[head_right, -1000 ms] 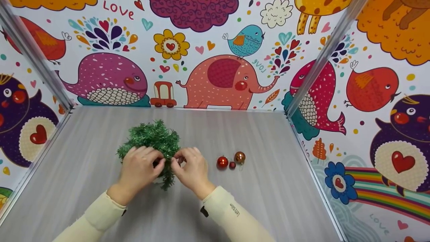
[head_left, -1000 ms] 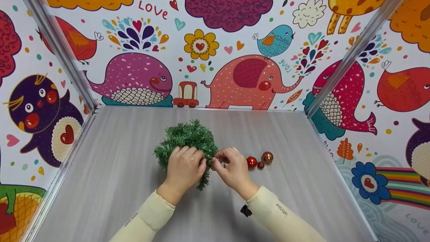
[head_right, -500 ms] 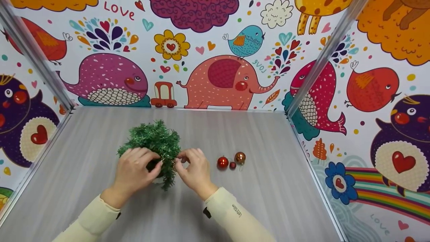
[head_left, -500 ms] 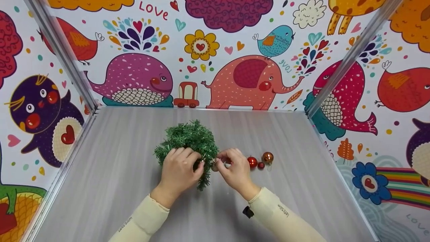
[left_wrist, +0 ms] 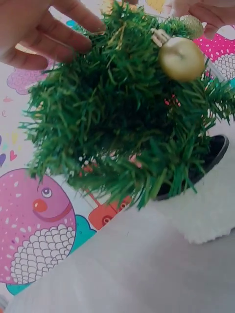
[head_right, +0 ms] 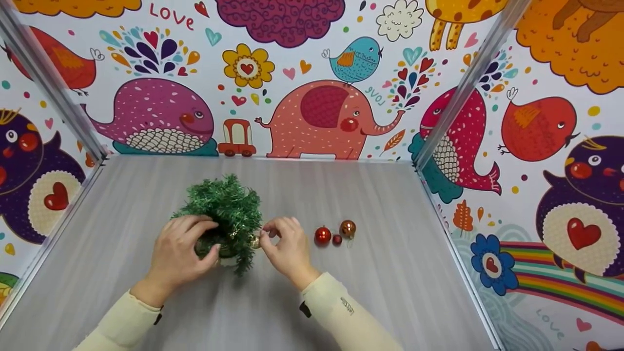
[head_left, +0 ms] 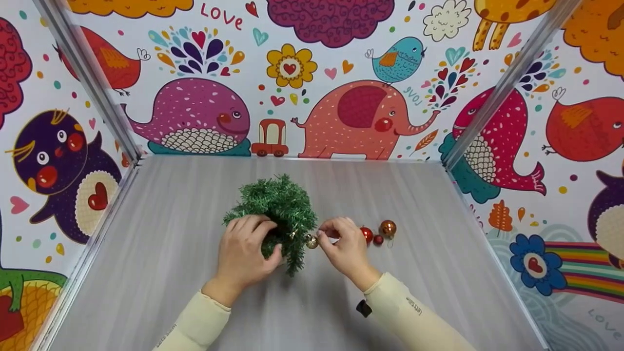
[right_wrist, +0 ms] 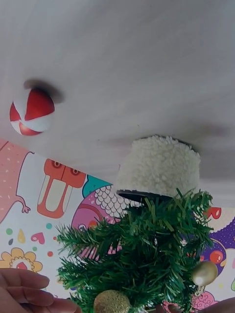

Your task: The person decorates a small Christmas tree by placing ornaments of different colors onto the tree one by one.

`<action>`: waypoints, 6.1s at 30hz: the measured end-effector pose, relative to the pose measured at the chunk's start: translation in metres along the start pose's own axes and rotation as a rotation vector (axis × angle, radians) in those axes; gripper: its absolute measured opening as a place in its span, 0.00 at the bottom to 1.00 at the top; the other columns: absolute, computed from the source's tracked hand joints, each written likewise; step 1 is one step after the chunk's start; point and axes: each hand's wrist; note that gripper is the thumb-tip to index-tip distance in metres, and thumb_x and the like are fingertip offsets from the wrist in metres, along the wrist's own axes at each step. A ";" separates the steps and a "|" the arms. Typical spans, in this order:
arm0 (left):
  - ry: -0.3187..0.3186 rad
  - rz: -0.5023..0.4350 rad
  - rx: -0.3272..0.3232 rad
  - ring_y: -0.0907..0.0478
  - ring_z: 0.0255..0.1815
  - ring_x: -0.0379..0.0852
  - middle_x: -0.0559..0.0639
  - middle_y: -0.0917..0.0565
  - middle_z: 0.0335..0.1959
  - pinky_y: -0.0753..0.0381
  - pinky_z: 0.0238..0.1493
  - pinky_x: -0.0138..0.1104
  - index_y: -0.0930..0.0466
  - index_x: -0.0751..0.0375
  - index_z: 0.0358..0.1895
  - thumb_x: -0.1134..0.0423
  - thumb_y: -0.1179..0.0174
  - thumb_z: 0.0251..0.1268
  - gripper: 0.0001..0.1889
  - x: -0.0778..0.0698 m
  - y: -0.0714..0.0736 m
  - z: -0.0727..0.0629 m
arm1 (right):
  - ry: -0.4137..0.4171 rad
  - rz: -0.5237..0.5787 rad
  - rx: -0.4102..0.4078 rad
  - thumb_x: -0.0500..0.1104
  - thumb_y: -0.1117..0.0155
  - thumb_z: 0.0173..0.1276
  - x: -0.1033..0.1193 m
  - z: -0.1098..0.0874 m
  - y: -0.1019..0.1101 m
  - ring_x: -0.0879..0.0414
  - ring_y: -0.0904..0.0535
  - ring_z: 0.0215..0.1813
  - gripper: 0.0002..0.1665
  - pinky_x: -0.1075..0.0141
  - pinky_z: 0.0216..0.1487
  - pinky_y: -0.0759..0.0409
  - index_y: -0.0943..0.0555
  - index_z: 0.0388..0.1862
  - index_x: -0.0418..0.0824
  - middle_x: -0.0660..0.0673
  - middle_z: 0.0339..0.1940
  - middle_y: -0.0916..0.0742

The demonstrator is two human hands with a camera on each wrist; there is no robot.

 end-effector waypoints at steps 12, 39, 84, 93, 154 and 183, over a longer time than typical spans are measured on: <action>0.002 -0.017 0.018 0.25 0.58 0.60 0.60 0.19 0.54 0.32 0.62 0.52 0.16 0.58 0.49 0.49 0.33 0.46 0.26 0.013 0.005 -0.011 | -0.052 -0.027 0.017 0.43 0.32 0.62 -0.019 -0.011 0.006 0.62 0.24 0.32 0.01 0.66 0.32 0.23 0.17 0.31 0.50 0.61 0.28 0.19; 0.047 0.035 0.043 0.23 0.56 0.58 0.59 0.19 0.56 0.29 0.60 0.52 0.18 0.61 0.56 0.47 0.32 0.48 0.31 0.019 0.007 -0.012 | -0.216 -0.311 0.260 0.46 0.27 0.58 -0.080 -0.045 -0.004 0.54 0.19 0.41 0.25 0.58 0.35 0.21 0.20 0.55 0.44 0.47 0.48 0.18; 0.025 0.042 0.140 0.24 0.58 0.60 0.60 0.22 0.59 0.27 0.60 0.52 0.19 0.61 0.59 0.47 0.31 0.51 0.32 0.028 0.018 -0.011 | -0.165 -0.464 0.309 0.45 0.25 0.58 -0.094 -0.042 -0.028 0.48 0.16 0.42 0.22 0.51 0.40 0.17 0.21 0.52 0.47 0.45 0.47 0.16; 0.002 0.046 0.201 0.25 0.59 0.59 0.58 0.21 0.59 0.28 0.60 0.52 0.19 0.60 0.58 0.48 0.32 0.50 0.31 0.033 0.026 -0.008 | -0.141 -0.468 0.307 0.44 0.26 0.59 -0.094 -0.042 -0.027 0.48 0.16 0.41 0.22 0.52 0.38 0.16 0.20 0.52 0.46 0.45 0.48 0.16; -0.002 0.054 0.258 0.27 0.66 0.56 0.57 0.22 0.63 0.31 0.64 0.50 0.17 0.60 0.55 0.64 0.33 0.45 0.26 0.048 0.036 -0.003 | -0.167 -0.436 0.302 0.43 0.26 0.59 -0.094 -0.043 -0.030 0.47 0.15 0.41 0.21 0.52 0.37 0.17 0.21 0.51 0.46 0.43 0.49 0.15; 0.005 0.063 0.246 0.27 0.65 0.56 0.58 0.23 0.63 0.30 0.63 0.51 0.17 0.60 0.56 0.62 0.33 0.48 0.26 0.045 0.036 -0.006 | 0.034 -0.010 0.264 0.41 0.29 0.65 -0.060 -0.038 0.016 0.56 0.18 0.47 0.29 0.63 0.37 0.15 0.25 0.64 0.42 0.48 0.57 0.19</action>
Point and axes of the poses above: each hand's wrist, its own z-axis towards the middle knuckle, its own y-axis out of the back of the hand, x = y × z
